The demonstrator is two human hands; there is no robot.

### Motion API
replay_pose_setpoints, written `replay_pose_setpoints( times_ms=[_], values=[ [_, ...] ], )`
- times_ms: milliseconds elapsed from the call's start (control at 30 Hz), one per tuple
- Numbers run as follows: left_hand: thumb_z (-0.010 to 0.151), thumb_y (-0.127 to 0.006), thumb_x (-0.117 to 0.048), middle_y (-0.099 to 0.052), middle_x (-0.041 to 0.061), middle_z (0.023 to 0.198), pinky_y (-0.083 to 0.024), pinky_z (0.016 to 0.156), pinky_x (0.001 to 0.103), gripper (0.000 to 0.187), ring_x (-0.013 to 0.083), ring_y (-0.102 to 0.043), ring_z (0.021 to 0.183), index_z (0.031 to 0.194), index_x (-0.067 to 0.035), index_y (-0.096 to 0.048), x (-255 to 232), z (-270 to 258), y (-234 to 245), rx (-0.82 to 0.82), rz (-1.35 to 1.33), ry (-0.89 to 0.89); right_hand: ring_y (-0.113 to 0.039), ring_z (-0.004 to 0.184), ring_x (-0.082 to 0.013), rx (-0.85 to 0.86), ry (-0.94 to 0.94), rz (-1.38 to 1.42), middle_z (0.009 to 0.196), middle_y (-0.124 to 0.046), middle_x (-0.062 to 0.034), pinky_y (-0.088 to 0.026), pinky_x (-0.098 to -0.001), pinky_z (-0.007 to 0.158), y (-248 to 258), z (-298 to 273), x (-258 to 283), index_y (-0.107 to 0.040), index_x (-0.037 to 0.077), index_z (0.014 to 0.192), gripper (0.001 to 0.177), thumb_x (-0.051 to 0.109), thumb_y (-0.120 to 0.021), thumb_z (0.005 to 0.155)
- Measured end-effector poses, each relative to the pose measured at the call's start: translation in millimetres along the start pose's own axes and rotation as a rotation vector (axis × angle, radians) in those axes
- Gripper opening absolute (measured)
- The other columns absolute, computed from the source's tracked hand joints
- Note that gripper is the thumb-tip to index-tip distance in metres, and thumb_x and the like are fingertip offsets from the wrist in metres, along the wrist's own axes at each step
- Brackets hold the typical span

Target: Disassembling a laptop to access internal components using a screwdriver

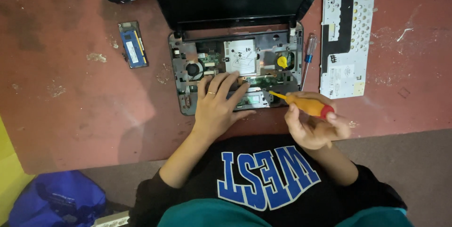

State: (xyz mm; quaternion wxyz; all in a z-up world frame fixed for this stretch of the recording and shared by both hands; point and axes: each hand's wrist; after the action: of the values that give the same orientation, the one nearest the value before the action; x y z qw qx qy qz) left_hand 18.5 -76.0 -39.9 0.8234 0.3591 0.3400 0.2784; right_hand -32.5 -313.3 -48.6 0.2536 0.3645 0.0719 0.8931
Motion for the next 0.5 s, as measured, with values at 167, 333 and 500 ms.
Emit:
replay_pose_setpoints(
  times_ms=[167,333,500],
  values=[
    [0.071,-0.081,-0.051,-0.062,0.013,0.119,-0.039,0.096,0.05,0.052,0.0302,-0.056,0.114,0.108,-0.015,-0.07,1.4,-0.9,-3.5,-0.003,-0.04,0.014,-0.063,0.073,-0.0389,0.026,0.02,0.04,0.093,-0.052,-0.0319,-0.054,-0.0415,0.062,-5.5,-10.4,-11.7,-0.018,0.009,0.125,0.068,-0.012,-0.068,0.085],
    [0.074,-0.077,-0.053,-0.063,0.012,0.118,-0.04,0.096,0.049,0.05,0.0294,-0.056,0.113,0.106,-0.016,-0.071,1.9,-0.1,-4.7,-0.019,-0.024,0.01,-0.063,0.074,-0.0406,0.034,0.055,-0.012,0.093,-0.051,-0.0328,-0.055,-0.0439,0.063,-23.1,29.9,14.8,-0.019,0.008,0.125,0.069,-0.014,-0.07,0.083],
    [0.073,-0.079,-0.053,-0.062,0.012,0.119,-0.039,0.097,0.049,0.051,0.0293,-0.055,0.114,0.107,-0.016,-0.071,0.8,-1.9,-6.4,-0.022,-0.016,0.016,-0.062,0.078,-0.039,0.057,0.082,0.007,0.092,-0.052,-0.031,-0.055,-0.0444,0.065,-23.0,33.6,18.2,-0.022,0.007,0.126,0.067,-0.015,-0.069,0.083]
  ],
)
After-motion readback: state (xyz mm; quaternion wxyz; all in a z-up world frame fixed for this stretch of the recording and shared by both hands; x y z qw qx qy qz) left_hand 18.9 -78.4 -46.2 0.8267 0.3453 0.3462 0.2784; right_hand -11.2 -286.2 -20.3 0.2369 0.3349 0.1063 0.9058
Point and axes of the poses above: each hand's wrist, its own z-axis towards the middle knuckle, its own y-axis out of the back of the hand, x = y × z
